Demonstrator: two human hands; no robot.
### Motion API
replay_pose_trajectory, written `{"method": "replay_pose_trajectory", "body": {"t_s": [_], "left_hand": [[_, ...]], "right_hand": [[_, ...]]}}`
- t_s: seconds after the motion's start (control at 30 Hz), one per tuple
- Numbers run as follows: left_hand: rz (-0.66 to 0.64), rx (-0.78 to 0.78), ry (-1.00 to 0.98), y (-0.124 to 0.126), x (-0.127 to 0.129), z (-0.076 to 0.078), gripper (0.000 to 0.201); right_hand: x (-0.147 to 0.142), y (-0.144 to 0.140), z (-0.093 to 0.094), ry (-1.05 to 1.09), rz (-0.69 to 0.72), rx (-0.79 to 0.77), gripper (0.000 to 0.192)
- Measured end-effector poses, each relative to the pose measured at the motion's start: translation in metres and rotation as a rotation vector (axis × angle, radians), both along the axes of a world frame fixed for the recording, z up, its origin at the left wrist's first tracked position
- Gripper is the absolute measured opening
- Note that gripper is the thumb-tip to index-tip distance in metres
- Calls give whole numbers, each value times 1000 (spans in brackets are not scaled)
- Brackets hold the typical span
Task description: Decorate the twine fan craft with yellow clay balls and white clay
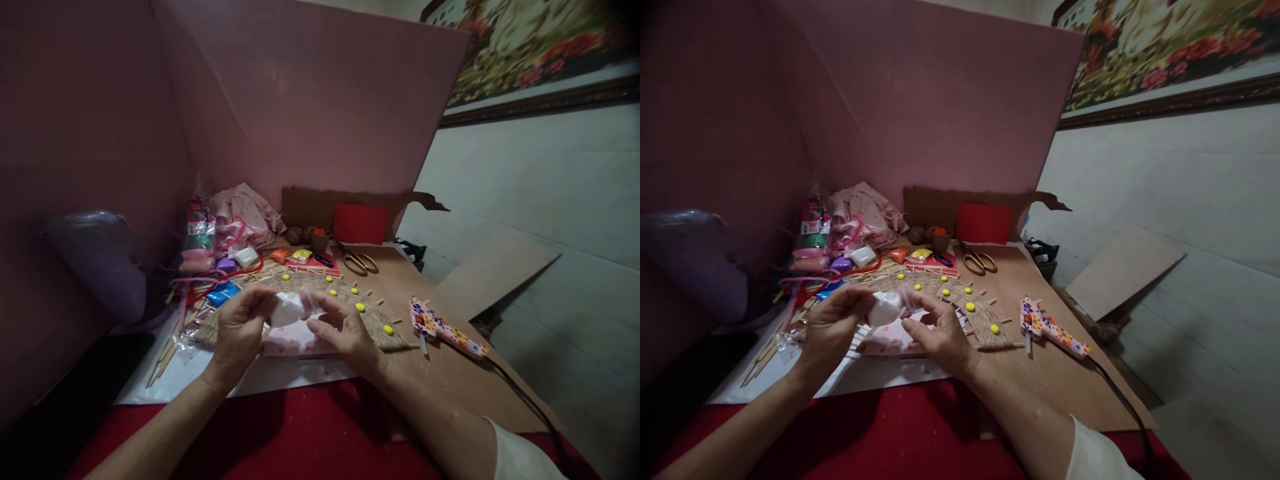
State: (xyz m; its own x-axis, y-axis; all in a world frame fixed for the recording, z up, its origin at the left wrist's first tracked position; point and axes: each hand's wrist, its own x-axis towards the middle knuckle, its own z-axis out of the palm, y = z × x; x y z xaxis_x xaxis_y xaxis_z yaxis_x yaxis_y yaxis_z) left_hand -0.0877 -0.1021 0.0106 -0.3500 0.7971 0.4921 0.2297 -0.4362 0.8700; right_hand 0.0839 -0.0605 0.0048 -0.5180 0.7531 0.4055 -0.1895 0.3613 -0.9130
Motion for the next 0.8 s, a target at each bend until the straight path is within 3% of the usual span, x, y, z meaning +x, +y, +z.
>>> {"method": "replay_pose_trajectory", "body": {"t_s": [0.23, 0.37, 0.57, 0.7, 0.8], "left_hand": [[-113, 29, 116, -7, 0, 3, 11], [-246, -101, 18, -8, -1, 11, 19], [-602, -308, -11, -11, 3, 14, 15], [-782, -349, -133, -13, 4, 14, 12], [-835, -392, -212, -14, 4, 14, 16]], "right_hand": [[-1, 7, 1, 17, -51, -65, 26], [1, 6, 5, 74, 110, -48, 20], [2, 3, 1, 64, 393, -417, 23], [3, 5, -3, 95, 498, -501, 25], [5, 7, -4, 96, 569, -550, 25]]}}
